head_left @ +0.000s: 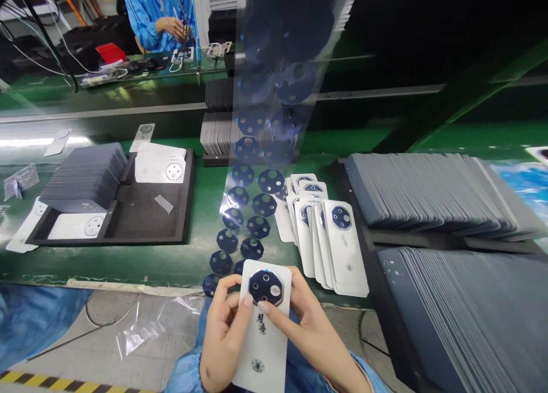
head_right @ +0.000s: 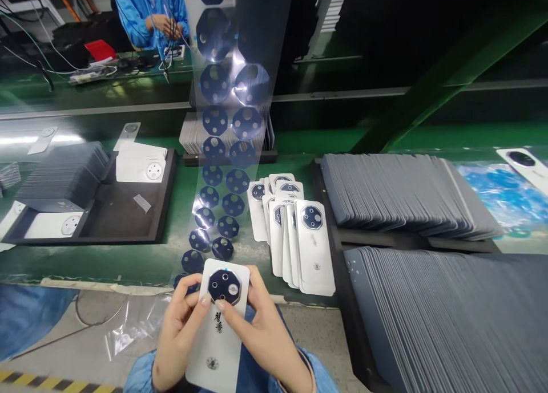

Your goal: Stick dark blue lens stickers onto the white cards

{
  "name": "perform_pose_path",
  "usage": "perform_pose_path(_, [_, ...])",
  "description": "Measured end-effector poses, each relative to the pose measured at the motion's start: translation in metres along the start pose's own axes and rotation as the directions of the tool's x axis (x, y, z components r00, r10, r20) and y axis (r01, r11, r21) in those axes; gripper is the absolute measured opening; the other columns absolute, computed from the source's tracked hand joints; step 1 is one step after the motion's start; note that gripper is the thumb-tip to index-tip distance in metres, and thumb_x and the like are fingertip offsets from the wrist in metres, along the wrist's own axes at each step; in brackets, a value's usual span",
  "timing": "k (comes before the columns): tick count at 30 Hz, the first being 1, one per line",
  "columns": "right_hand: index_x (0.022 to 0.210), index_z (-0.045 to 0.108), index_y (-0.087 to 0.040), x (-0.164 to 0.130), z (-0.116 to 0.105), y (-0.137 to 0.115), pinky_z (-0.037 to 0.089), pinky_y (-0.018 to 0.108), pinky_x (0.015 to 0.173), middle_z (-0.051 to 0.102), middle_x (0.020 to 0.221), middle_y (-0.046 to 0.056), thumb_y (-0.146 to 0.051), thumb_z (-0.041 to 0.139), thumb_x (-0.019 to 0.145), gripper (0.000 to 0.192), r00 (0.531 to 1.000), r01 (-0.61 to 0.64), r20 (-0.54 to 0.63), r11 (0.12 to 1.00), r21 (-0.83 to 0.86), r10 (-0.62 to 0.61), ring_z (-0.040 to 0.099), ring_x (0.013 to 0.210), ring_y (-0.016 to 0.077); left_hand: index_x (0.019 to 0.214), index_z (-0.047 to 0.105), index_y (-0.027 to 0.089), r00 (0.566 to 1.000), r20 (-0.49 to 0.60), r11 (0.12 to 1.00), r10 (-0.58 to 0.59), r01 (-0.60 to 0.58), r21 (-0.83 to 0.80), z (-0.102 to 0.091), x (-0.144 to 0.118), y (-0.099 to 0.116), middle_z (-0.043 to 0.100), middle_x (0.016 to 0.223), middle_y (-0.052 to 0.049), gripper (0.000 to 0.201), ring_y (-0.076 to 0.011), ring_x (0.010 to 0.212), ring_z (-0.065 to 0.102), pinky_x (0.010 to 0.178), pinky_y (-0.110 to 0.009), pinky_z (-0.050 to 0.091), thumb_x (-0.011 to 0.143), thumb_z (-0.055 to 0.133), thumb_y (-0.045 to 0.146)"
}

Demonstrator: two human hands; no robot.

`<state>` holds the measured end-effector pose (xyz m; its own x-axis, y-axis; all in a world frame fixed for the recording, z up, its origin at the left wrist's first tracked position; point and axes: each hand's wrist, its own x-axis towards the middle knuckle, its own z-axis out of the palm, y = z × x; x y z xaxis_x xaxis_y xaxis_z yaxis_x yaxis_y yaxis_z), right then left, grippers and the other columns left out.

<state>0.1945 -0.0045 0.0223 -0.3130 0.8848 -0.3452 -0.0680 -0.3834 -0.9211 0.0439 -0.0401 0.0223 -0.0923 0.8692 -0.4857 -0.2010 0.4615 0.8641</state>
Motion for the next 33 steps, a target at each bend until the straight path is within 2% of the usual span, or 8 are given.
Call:
perform_pose_path(4, [0.092,0.054,-0.023,0.003,0.013,0.000,0.045,0.023,0.061,0.063,0.076,-0.003,-0.044,0.076,0.080,0.033,0.986,-0.015,-0.167,0.997,0.073,0.027,0.057,0.068,0.0141,0.113,0.060,0.020,0.994,-0.055,0.991,0.095,-0.089,0.104,0.007,-0.004,-0.004,0.076,0.089,-0.007,0.040,-0.0157,0.059,0.064,0.056,-0.024,0.048,0.092,0.061,0.054])
perform_pose_path(8, [0.083,0.053,-0.022,0.011,0.015,0.001,0.043,0.022,0.059,0.057,0.071,-0.005,-0.047,0.077,0.079,0.035,0.979,-0.002,-0.199,0.987,0.161,0.035,0.051,0.063,0.0119,0.110,0.067,0.020,0.965,-0.149,0.965,0.215,-0.187,0.184,0.014,-0.009,-0.011,0.075,0.108,-0.011,0.038,-0.0219,0.082,0.071,0.068,-0.027,0.051,0.091,0.061,0.053])
perform_pose_path(11, [0.078,0.050,-0.022,0.015,0.011,0.006,0.042,0.022,0.058,0.054,0.068,-0.005,-0.049,0.074,0.082,0.037,0.982,0.019,-0.186,0.983,0.183,0.015,0.049,0.061,0.0114,0.109,0.066,0.021,0.962,-0.169,0.964,0.216,-0.182,0.193,0.015,-0.012,-0.013,0.077,0.099,-0.010,0.035,-0.0236,0.087,0.071,0.074,-0.029,0.052,0.091,0.062,0.051])
perform_pose_path(20, [0.084,0.057,-0.021,0.010,0.009,0.010,0.047,0.022,0.059,0.061,0.073,-0.003,-0.045,0.064,0.091,0.026,0.977,-0.007,-0.206,0.977,0.212,0.052,0.055,0.064,0.0126,0.108,0.060,0.021,0.992,-0.113,0.998,0.059,-0.056,0.030,0.009,-0.009,-0.004,0.076,0.073,-0.004,0.039,-0.0194,0.065,0.069,0.058,-0.024,0.050,0.086,0.068,0.053])
perform_pose_path(23, [0.115,0.058,-0.024,0.005,0.010,0.013,0.056,0.028,0.078,0.069,0.108,0.005,-0.044,0.053,0.097,0.027,0.977,0.053,-0.211,0.997,0.054,-0.041,0.067,0.090,0.0190,0.109,0.057,0.021,0.988,-0.130,0.996,0.082,-0.079,0.028,0.002,0.000,-0.003,0.075,0.073,-0.003,0.040,-0.0191,0.066,0.070,0.059,-0.023,0.050,0.087,0.068,0.053])
perform_pose_path(25, [0.140,0.042,-0.028,0.000,0.014,0.018,0.056,0.035,0.091,0.057,0.138,0.010,-0.040,0.052,0.098,0.045,0.959,0.159,-0.210,0.974,-0.161,-0.191,0.064,0.113,0.0228,0.109,0.055,0.021,0.981,-0.161,0.994,0.111,-0.113,-0.004,0.000,0.008,-0.001,0.076,0.079,-0.004,0.040,-0.0195,0.068,0.071,0.059,-0.024,0.051,0.087,0.068,0.051])
perform_pose_path(29, [0.155,0.021,-0.031,-0.005,0.023,0.035,0.051,0.049,0.103,0.023,0.162,0.015,-0.030,0.063,0.090,0.078,0.892,0.274,-0.094,0.696,-0.664,-0.441,0.041,0.141,0.0350,0.109,0.058,0.019,0.984,-0.109,0.989,0.144,-0.145,0.000,0.003,0.017,0.003,0.072,0.117,-0.013,0.037,-0.0225,0.087,0.073,0.069,-0.028,0.056,0.089,0.066,0.049])
perform_pose_path(33, [0.157,0.023,-0.029,0.006,-0.002,0.041,0.049,0.054,0.105,0.026,0.160,0.017,-0.029,0.057,0.095,0.071,0.773,0.252,-0.149,0.514,-0.820,-0.617,0.038,0.144,0.0362,0.112,0.059,0.019,0.970,0.106,0.972,0.220,-0.227,0.060,-0.005,0.037,0.019,0.072,0.119,-0.015,0.036,-0.0254,0.098,0.072,0.083,-0.035,0.057,0.092,0.061,0.050])
